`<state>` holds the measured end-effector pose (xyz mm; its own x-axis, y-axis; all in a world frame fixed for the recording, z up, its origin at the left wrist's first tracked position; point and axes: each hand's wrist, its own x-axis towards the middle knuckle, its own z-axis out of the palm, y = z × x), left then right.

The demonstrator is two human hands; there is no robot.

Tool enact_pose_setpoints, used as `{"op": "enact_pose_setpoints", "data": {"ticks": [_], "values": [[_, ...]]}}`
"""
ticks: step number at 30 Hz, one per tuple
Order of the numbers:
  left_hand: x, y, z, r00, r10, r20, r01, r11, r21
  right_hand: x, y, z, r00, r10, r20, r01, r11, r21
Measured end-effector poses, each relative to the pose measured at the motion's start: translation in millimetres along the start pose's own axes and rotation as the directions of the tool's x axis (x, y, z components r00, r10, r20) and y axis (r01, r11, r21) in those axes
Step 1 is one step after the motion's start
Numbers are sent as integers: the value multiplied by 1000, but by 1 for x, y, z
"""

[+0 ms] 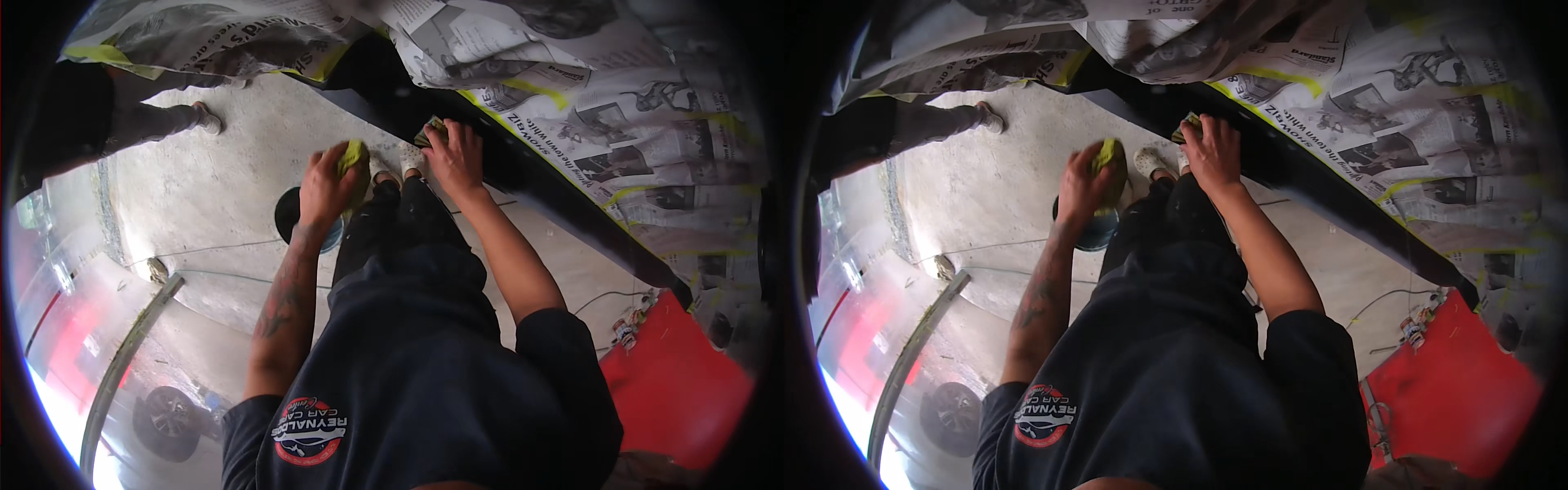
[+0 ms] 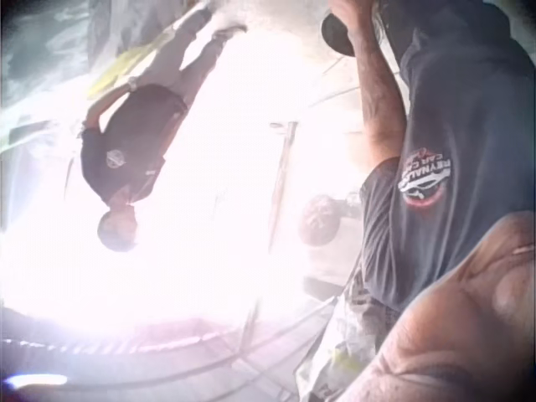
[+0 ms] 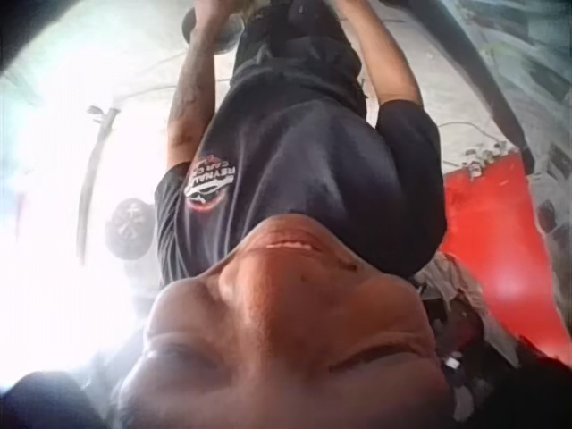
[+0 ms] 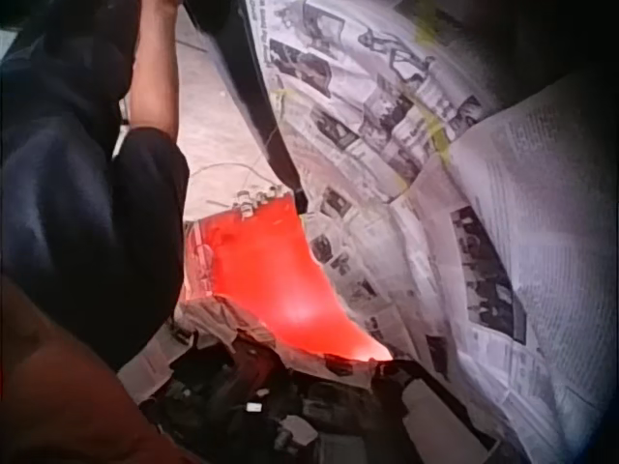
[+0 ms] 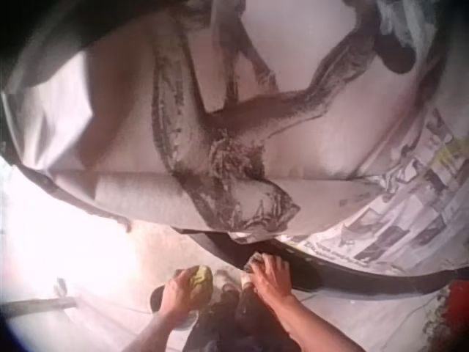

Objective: Wet sanding a car bumper part with a sanding block and a cloth.

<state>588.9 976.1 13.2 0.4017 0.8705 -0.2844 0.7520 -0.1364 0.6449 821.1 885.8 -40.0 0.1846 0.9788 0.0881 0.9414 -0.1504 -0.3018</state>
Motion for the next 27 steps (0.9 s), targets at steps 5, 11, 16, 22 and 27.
{"op": "enact_pose_setpoints", "data": {"ticks": [5,11,16,22,27], "values": [[70,65,31,959,209,-192,-172,966,191,-12,36,-23,995,-68,79,67,998,6],[88,54,69,933,348,-90,-250,808,533,-23,42,-27,997,-59,44,55,995,82],[47,22,32,974,217,61,-218,833,508,29,12,14,994,-104,-20,104,994,39],[-66,-85,-20,899,-437,30,354,766,537,50,-3,20,990,-114,-80,122,988,95],[-141,-124,-48,683,-728,64,561,578,592,43,0,33,987,-120,-105,122,993,10]]}}
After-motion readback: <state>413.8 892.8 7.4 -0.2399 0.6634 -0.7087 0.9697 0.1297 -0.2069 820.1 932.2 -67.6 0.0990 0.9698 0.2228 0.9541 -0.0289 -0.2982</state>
